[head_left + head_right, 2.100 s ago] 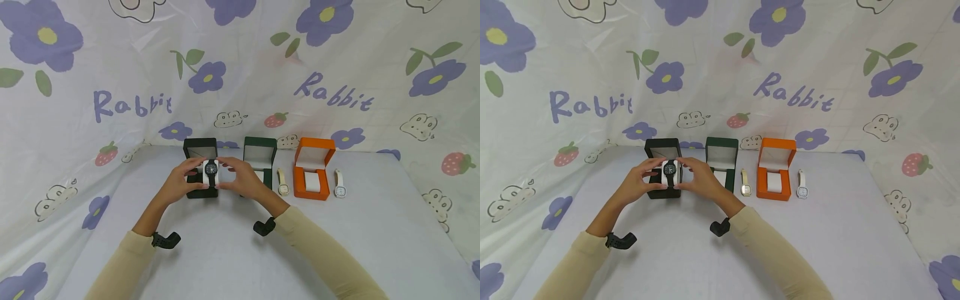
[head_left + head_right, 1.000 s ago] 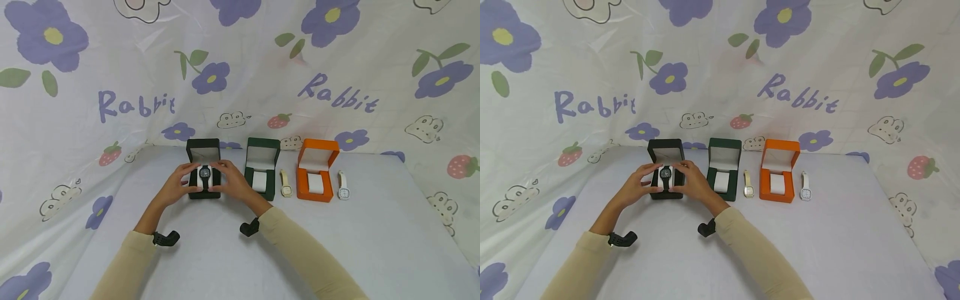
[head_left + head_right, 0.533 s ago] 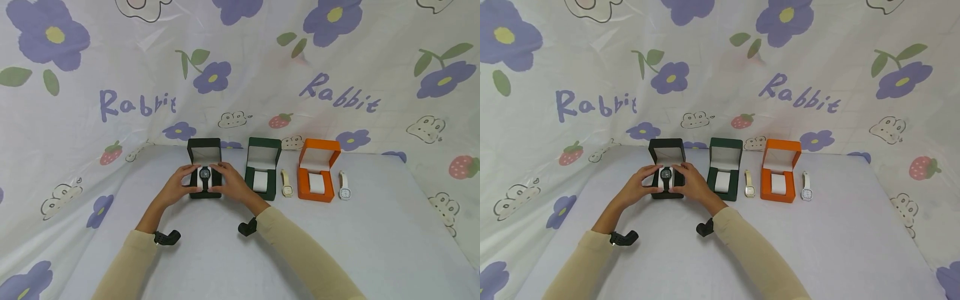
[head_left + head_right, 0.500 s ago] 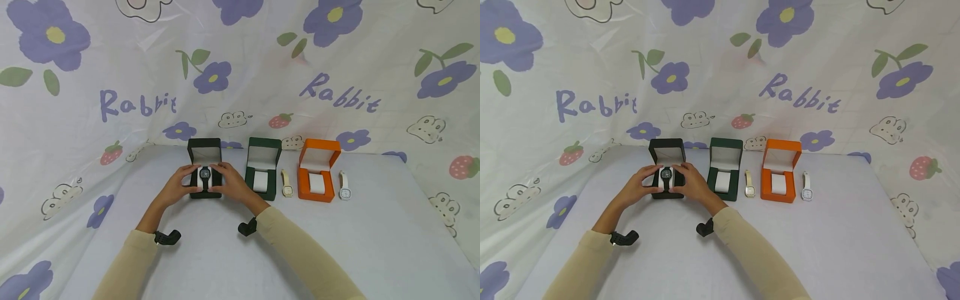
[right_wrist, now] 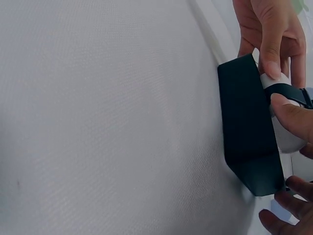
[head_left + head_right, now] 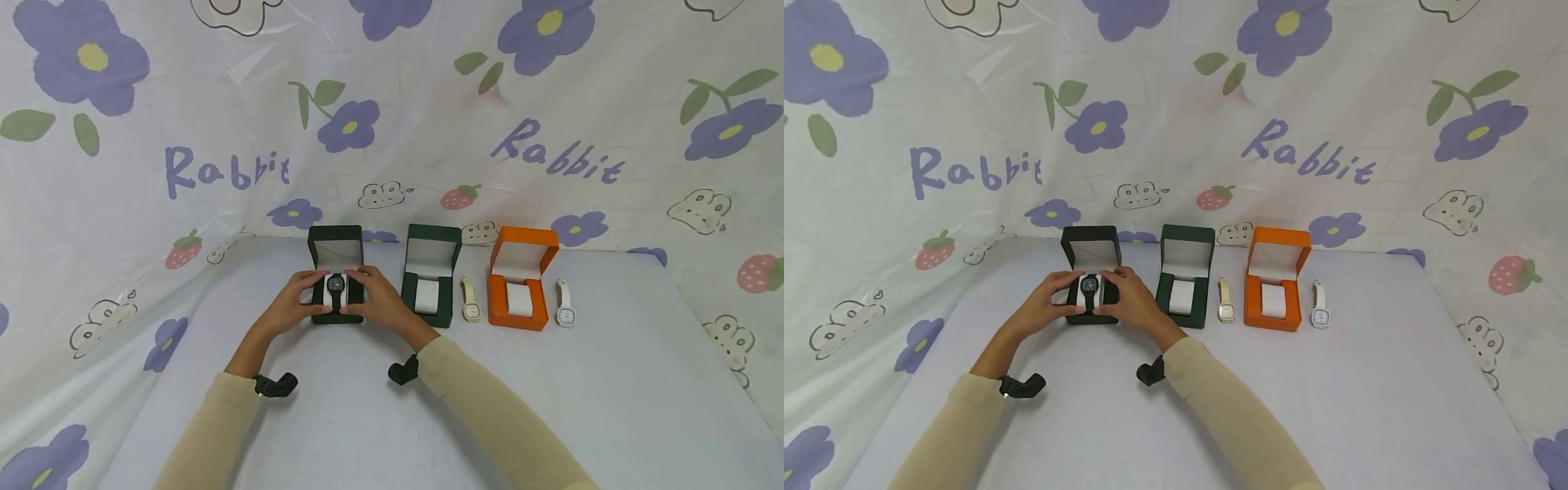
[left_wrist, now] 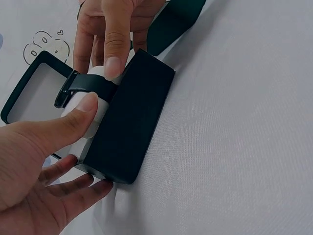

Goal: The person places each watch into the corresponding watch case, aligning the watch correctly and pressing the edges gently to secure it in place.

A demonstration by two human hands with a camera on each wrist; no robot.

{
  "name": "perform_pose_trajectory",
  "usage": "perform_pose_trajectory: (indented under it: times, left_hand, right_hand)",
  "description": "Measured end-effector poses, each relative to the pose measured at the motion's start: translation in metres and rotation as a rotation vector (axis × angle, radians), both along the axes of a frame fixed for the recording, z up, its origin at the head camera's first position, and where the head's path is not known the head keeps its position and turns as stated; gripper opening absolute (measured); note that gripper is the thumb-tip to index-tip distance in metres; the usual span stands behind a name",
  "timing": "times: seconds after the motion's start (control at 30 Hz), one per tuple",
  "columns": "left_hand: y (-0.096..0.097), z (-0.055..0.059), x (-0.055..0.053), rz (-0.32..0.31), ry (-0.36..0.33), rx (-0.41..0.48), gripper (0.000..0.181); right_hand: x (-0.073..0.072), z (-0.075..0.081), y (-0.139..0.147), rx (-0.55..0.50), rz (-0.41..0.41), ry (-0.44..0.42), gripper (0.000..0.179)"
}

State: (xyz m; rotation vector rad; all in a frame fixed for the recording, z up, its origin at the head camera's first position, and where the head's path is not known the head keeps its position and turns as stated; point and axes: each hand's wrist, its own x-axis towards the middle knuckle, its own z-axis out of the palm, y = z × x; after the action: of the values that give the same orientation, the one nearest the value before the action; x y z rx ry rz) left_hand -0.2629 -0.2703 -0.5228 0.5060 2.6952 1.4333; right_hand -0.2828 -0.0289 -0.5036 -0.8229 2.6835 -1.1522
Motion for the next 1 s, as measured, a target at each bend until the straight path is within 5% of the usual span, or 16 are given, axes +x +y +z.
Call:
perform_pose_trajectory:
  times: [1.0]
  left_hand:
    - [0.0039, -0.0014, 0.0006, 0.015, -0.051, -0.068, 0.071]
  right_hand:
    - [0.0, -0.0044, -0.0007, 0.057, 0.004, 0.001, 0.069]
